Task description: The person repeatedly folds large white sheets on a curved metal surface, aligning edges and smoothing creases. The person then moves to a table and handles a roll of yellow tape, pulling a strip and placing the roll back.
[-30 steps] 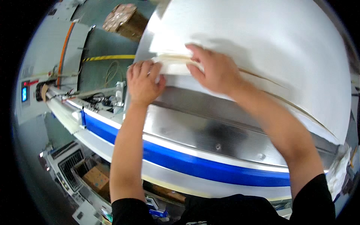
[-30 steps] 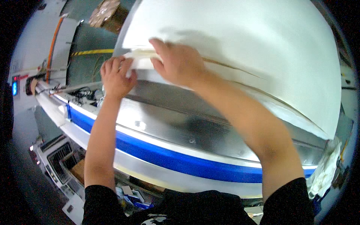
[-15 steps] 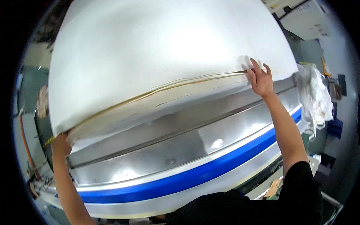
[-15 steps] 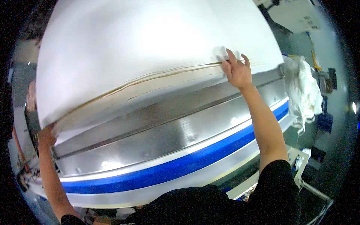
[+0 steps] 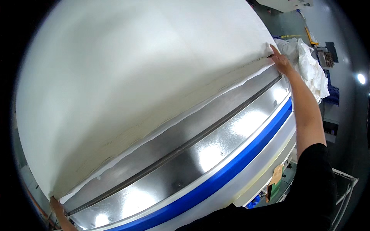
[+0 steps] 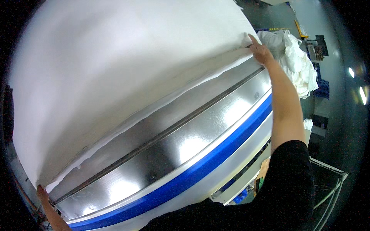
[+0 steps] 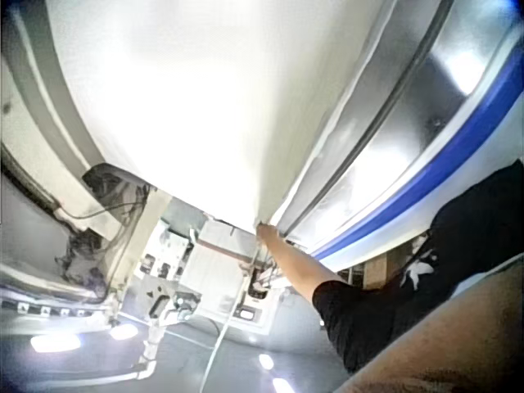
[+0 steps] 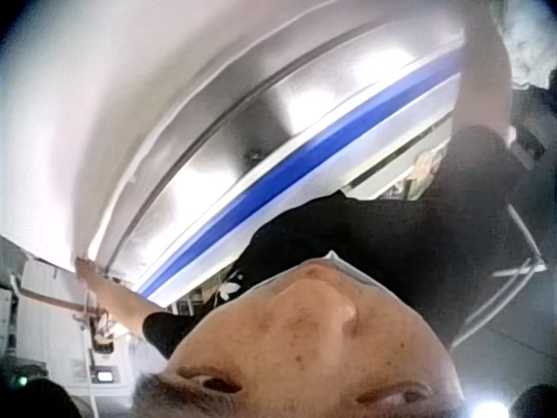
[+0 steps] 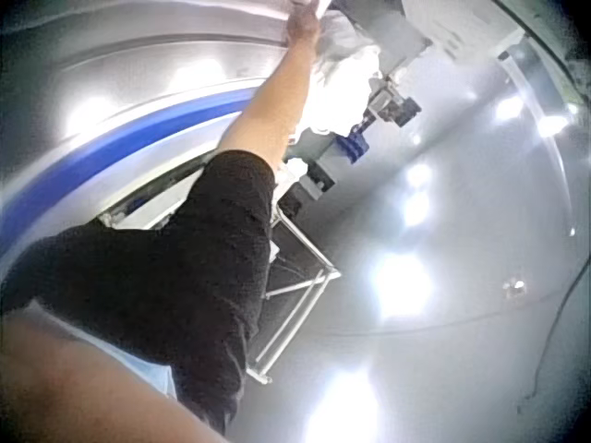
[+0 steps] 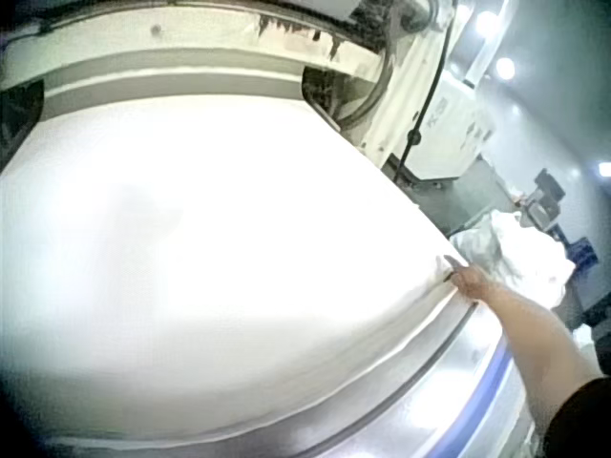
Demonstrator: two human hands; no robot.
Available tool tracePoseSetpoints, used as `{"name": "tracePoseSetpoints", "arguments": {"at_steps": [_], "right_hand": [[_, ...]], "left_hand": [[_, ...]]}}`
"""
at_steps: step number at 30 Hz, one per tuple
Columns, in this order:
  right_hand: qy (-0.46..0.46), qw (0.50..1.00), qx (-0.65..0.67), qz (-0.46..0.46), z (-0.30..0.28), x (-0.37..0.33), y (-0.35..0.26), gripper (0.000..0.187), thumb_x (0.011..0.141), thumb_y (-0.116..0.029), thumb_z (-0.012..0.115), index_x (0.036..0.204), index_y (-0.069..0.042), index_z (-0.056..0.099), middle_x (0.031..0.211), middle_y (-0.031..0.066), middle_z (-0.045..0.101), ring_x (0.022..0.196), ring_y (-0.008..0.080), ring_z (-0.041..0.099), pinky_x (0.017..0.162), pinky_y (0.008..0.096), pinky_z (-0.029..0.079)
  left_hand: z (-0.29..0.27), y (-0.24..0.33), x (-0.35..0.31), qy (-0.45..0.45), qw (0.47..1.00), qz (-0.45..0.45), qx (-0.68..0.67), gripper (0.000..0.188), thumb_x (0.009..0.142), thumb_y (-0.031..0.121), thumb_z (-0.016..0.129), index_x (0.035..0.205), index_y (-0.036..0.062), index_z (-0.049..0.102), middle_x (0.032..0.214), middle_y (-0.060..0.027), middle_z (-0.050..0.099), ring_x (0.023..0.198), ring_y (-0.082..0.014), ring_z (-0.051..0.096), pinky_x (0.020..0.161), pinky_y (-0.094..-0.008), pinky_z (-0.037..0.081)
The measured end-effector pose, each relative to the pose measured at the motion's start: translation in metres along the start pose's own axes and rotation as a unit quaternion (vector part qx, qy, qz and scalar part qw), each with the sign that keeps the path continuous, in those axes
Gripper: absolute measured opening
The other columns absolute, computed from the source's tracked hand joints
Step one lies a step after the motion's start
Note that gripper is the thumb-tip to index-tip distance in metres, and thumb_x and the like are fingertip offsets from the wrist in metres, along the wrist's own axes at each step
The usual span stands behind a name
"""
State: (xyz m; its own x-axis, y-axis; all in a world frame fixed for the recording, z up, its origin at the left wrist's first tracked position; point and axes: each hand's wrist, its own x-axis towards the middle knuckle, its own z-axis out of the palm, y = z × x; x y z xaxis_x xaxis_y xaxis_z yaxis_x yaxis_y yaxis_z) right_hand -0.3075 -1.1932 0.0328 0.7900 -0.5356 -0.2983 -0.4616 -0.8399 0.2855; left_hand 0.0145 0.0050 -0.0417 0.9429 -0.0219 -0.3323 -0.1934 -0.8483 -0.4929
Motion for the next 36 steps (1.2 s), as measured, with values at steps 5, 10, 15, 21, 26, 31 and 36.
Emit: {"name": "tracePoseSetpoints", "arguments": {"at_steps": [5, 10, 15, 21, 26, 31, 36], "right_hand": [[0.016, 1.0, -0.003, 0.005, 0.03, 0.009, -0.005, 0.081, 0.086, -0.009, 0.055, 0.152, -0.025, 0.01, 0.121, 0.018, 0.062, 0.11, 0.0368, 0.059, 0.099, 0.0468, 0.045], [0.053, 0.997, -0.061, -0.018, 0.052, 0.019, 0.025, 0.08, 0.088, -0.007, 0.054, 0.152, -0.026, 0.01, 0.124, 0.0085, 0.063, 0.109, 0.0333, 0.06, 0.099, 0.0449, 0.045], [0.087, 0.995, 0.024, -0.035, -0.01, -0.002, 0.076, 0.078, 0.083, 0.001, 0.054, 0.151, -0.017, 0.021, 0.118, 0.0127, 0.065, 0.109, 0.0333, 0.06, 0.092, 0.0412, 0.046], [0.105, 0.994, 0.014, -0.018, -0.042, -0.04, 0.145, 0.082, 0.081, 0.003, 0.059, 0.151, -0.019, 0.023, 0.122, 0.015, 0.063, 0.113, 0.0317, 0.06, 0.094, 0.0414, 0.048], [0.03, 0.998, 0.023, -0.041, -0.039, -0.11, 0.167, 0.083, 0.082, 0.008, 0.057, 0.152, -0.021, 0.022, 0.123, 0.0168, 0.062, 0.114, 0.0322, 0.059, 0.095, 0.0416, 0.048], [-0.033, 0.98, -0.119, -0.156, 0.008, -0.186, 0.182, 0.089, 0.078, 0.011, 0.056, 0.152, -0.023, 0.019, 0.115, 0.0131, 0.066, 0.109, 0.0296, 0.062, 0.107, 0.0506, 0.033], [-0.178, 0.971, -0.093, -0.13, 0.045, -0.232, 0.141, 0.073, 0.078, 0.005, 0.052, 0.146, -0.012, 0.029, 0.097, 0.0134, 0.069, 0.096, 0.0343, 0.063, 0.104, 0.0512, 0.036]], "left_hand": [[0.0, -0.044, -0.015, -0.042, 0.992, 0.066, 0.097, 0.042, 0.085, 0.005, 0.059, 0.126, 0.0009, 0.052, 0.122, -0.0198, 0.057, 0.111, -0.0384, 0.055, 0.092, -0.0458, 0.045], [-0.138, 0.048, -0.059, -0.167, 0.981, -0.078, 0.059, 0.043, 0.091, 0.019, 0.048, 0.131, 0.0034, 0.052, 0.131, -0.0152, 0.055, 0.123, -0.0309, 0.05, 0.106, -0.0379, 0.039], [-0.113, 0.013, -0.05, -0.035, 0.996, -0.006, 0.077, 0.038, 0.089, 0.008, 0.048, 0.121, 0.0217, 0.062, 0.113, -0.0116, 0.066, 0.106, -0.0334, 0.061, 0.087, -0.0457, 0.049], [-0.179, -0.014, -0.104, -0.017, 1.0, 0.005, -0.013, 0.029, 0.086, 0.015, 0.054, 0.113, 0.0102, 0.064, 0.109, -0.0217, 0.065, 0.103, -0.0406, 0.06, 0.085, -0.0483, 0.048], [-0.158, -0.039, -0.163, -0.102, 0.991, 0.077, 0.036, 0.036, 0.083, 0.009, 0.053, 0.116, 0.0146, 0.064, 0.109, -0.0164, 0.066, 0.104, -0.0388, 0.059, 0.087, -0.0461, 0.048], [-0.092, -0.002, -0.232, -0.288, 0.947, 0.088, 0.111, 0.041, 0.081, 0.008, 0.053, 0.118, 0.0189, 0.064, 0.112, -0.0102, 0.067, 0.108, -0.0298, 0.062, 0.101, -0.0456, 0.042], [-0.062, 0.021, -0.283, -0.413, 0.88, 0.148, 0.18, 0.035, 0.082, 0.009, 0.054, 0.114, 0.0153, 0.067, 0.121, -0.0104, 0.064, 0.118, -0.0262, 0.056, 0.106, -0.0495, 0.036]]}}
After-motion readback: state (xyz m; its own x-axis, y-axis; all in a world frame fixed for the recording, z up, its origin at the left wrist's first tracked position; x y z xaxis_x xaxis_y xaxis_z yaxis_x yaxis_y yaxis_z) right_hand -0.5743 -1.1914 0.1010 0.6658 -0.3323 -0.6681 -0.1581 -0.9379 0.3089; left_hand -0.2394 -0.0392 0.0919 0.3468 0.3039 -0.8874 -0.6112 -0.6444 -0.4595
